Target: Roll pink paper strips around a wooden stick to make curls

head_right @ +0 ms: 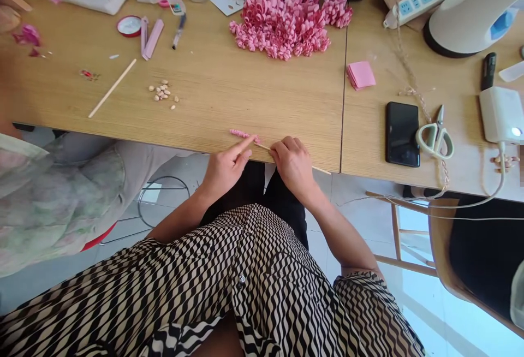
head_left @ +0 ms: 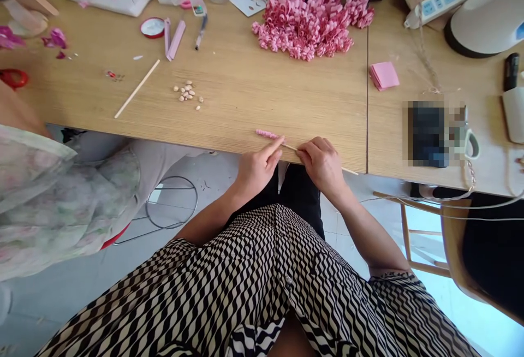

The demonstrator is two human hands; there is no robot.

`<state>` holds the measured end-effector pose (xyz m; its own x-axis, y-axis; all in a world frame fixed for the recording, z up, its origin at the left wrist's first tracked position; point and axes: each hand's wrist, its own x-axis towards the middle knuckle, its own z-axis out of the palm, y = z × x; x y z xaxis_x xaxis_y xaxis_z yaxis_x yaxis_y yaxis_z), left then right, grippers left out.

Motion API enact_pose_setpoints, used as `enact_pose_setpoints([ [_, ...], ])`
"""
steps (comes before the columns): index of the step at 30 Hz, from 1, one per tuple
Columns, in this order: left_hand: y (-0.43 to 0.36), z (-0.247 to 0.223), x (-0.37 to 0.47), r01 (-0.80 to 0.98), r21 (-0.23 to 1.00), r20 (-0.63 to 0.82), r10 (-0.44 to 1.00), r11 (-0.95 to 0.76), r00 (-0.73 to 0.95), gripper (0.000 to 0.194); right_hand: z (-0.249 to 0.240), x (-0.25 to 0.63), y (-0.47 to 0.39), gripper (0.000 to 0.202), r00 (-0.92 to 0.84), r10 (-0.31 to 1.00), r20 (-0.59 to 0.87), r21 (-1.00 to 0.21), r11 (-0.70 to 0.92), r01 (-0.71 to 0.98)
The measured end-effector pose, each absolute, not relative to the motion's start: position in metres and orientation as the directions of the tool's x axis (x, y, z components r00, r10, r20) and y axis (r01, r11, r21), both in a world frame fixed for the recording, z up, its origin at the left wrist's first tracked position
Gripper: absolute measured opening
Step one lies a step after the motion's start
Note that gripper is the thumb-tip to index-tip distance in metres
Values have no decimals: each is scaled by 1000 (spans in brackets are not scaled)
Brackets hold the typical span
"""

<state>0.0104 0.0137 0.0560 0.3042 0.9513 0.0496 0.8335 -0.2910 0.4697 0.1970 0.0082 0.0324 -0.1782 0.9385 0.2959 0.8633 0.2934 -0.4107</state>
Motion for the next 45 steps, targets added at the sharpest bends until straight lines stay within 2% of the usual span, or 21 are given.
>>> enact_pose_setpoints([
  [3, 20, 57, 5, 820, 458, 240, 936, -344, 258, 37, 33, 196, 8, 23, -175, 941, 288, -415, 288, 863],
  [6, 37, 53, 6, 793, 364, 322, 865, -489, 386, 27, 34, 196, 7, 21, -174, 944, 279, -401, 279, 873],
  [10, 55, 40, 10, 733, 356, 290, 814, -580, 504, 20, 34, 195, 8, 20, -176, 942, 285, -366, 277, 888],
  [20, 58, 29, 10, 739, 407, 231, 843, -537, 485, 31, 44, 207, 8, 20, -230, 919, 321, -230, 311, 922],
  [25, 56, 33, 9, 741, 421, 258, 852, -523, 455, 28, 50, 233, 14, 19, -140, 914, 382, -271, 256, 928],
  [30, 60, 38, -6, 754, 411, 295, 858, -511, 421, 38, 41, 244, 47, 16, -81, 931, 357, -292, 193, 937],
  [36, 74, 37, -15, 731, 445, 239, 855, -517, 459, 22, 40, 228, 70, 19, -136, 939, 315, -318, 240, 917],
  [39, 84, 46, -12, 675, 496, 289, 837, -546, 465, 25, 49, 213, 71, 16, -169, 932, 321, -405, 296, 865],
  [41, 94, 57, -9, 627, 506, 373, 806, -592, 460, 27, 57, 205, 75, 14, -127, 953, 276, -560, 267, 784],
  [43, 107, 68, -7, 600, 473, 490, 759, -645, 429, 28, 66, 198, 83, 15, -52, 989, 141, -779, 143, 611],
  [45, 123, 77, -3, 604, 404, 606, 696, -687, 386, 27, 77, 193, 95, 30, -18, 999, -41, -951, -33, 307],
])
